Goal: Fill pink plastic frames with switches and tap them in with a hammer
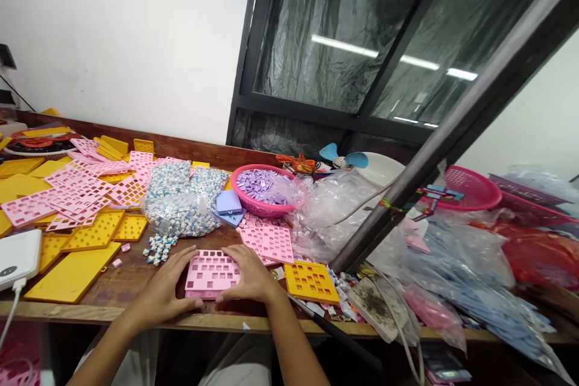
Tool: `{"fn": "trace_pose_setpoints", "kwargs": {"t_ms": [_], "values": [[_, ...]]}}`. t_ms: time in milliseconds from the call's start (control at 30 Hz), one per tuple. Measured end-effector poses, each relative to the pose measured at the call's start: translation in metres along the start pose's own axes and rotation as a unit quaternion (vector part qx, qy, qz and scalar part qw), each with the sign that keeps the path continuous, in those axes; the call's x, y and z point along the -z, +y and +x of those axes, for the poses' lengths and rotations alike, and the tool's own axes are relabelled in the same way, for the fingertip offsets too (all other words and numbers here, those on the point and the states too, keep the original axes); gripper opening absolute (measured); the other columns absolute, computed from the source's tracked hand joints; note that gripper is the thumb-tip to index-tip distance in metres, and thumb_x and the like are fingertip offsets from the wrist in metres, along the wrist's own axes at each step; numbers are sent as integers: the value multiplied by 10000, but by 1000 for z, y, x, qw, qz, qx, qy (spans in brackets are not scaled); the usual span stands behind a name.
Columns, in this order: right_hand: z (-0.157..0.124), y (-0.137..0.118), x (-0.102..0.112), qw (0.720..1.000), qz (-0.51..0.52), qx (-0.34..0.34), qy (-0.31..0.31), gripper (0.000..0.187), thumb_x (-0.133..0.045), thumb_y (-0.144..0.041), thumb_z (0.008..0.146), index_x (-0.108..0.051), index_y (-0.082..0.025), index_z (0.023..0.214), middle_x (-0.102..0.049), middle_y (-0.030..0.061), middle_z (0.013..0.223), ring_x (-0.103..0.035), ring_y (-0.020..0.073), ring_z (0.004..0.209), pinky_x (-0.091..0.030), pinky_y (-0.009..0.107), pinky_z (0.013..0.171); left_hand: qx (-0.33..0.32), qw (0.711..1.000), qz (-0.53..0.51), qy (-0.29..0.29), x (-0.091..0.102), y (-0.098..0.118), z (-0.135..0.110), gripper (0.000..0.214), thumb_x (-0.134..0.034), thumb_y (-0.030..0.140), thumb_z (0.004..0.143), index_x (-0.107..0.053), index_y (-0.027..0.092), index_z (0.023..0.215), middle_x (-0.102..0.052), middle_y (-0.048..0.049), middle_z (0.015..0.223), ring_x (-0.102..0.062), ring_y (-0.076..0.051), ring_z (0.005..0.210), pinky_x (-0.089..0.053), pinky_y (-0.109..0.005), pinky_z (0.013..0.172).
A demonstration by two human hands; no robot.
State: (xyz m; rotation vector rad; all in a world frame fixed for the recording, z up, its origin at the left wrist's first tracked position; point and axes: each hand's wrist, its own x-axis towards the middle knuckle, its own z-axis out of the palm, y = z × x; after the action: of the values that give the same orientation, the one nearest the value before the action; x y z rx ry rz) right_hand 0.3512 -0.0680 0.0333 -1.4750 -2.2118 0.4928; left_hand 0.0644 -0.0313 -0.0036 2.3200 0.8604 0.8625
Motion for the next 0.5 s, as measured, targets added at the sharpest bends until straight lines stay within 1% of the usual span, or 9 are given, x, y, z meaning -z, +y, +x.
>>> {"fn": "trace_pose_setpoints", "kwargs": {"t_ms": [67,133,300,500], "values": [[-2,-1,-2,1000,3,7,-9,1101,-899,-666,546,-507,-236,1481,-515,132,1468,-459,348,1350,-348,494,1168,12,1000,1,-10,-5,-5,0,982,-779,562,764,-310,290,1583,-357,-133,1619,-334,-358,1486,-311,-519,1219],[-3,-2,-3,1000,4,7,-22,1110,-893,-680,548,-500,-239,1487,-508,133,1478,-456,352,1355,-347,499,1168,29,1000,-3,-11,-8,-8,0,965,-755,552,795,-292,283,1597,-361,-136,1620,-350,-362,1478,-313,-523,1213],[-2,-4,-4,1000,7,3,-27,1107,-886,-688,561,-501,-209,1482,-522,145,1458,-473,348,1340,-355,491,1168,49,998,-4,-35,-6,-7,2,1038,-821,534,722,-305,308,1594,-436,-136,1576,-416,-388,1427,-348,-531,1171],[-7,-2,-3,1000,2,-9,-27,1099,-875,-691,581,-480,-224,1494,-495,145,1478,-452,355,1359,-355,494,1166,61,996,-17,-64,-2,2,12,990,-848,476,692,-386,304,1550,-429,-116,1575,-379,-358,1454,-325,-494,1201]]}}
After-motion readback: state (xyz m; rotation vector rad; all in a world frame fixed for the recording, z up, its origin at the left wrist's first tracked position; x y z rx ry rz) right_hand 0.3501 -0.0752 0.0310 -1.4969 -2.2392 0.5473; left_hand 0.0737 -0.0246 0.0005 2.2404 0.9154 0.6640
